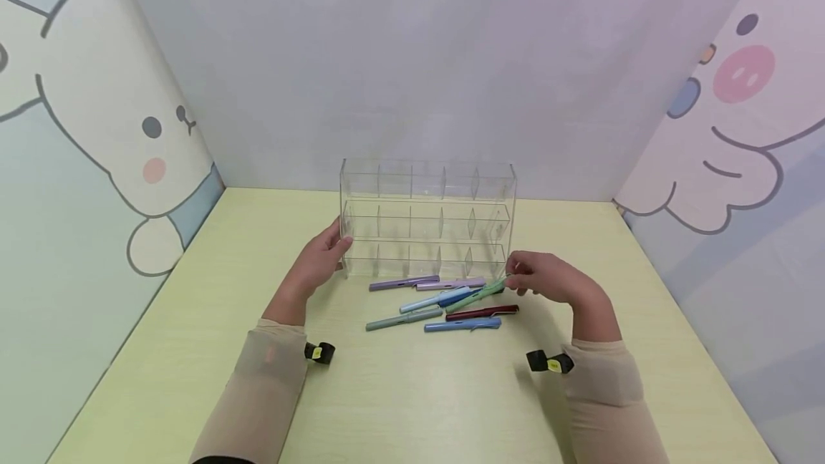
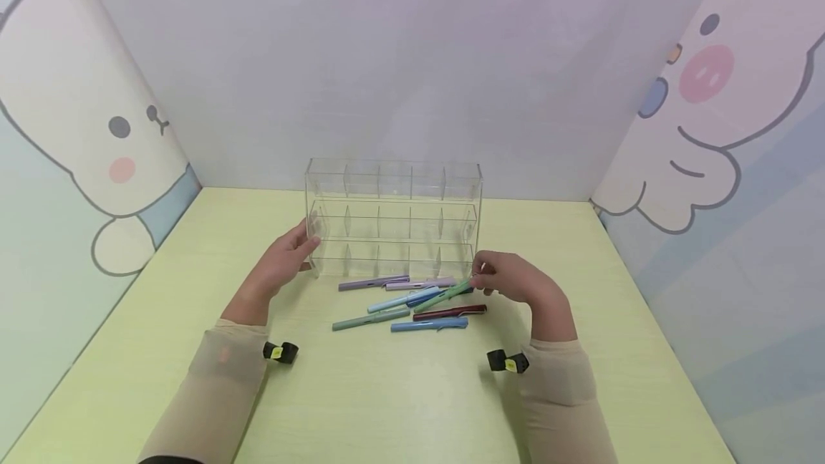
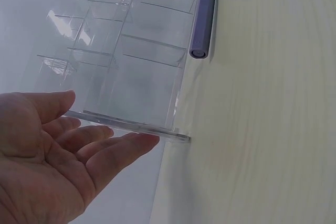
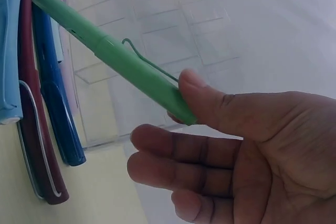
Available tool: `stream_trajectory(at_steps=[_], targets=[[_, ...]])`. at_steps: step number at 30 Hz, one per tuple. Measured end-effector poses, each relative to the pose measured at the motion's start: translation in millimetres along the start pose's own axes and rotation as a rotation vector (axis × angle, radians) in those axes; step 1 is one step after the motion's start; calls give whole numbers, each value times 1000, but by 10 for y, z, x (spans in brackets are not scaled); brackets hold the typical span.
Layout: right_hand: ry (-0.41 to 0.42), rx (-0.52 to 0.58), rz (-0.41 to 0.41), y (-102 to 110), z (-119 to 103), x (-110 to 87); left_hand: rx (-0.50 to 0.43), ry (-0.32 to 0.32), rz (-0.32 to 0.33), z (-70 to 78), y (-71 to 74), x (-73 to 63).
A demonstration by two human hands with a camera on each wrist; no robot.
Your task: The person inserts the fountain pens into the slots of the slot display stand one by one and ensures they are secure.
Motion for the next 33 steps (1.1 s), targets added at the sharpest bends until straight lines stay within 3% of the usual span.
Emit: stream_trajectory(at_steps=[7,14,33], targets=[[80,42,-1,-48,-128,2,-6,-1,-3,5,3,-7],[117,157,-9,-108,-181,20,-9,0,-12,-7,-1,-10],[335,475,141,-93,-264,63,-11,-5,-6,-7,0,-11]])
Point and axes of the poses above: each hand's wrist, its own x-axis towards the middle knuckle, its own y-axis out of the back of the hand, z = x × y, the point moved 3 cm from there along x, towards the middle knuckle, and after that the axes turned 15 degrees about x, right-handed, at the moved point
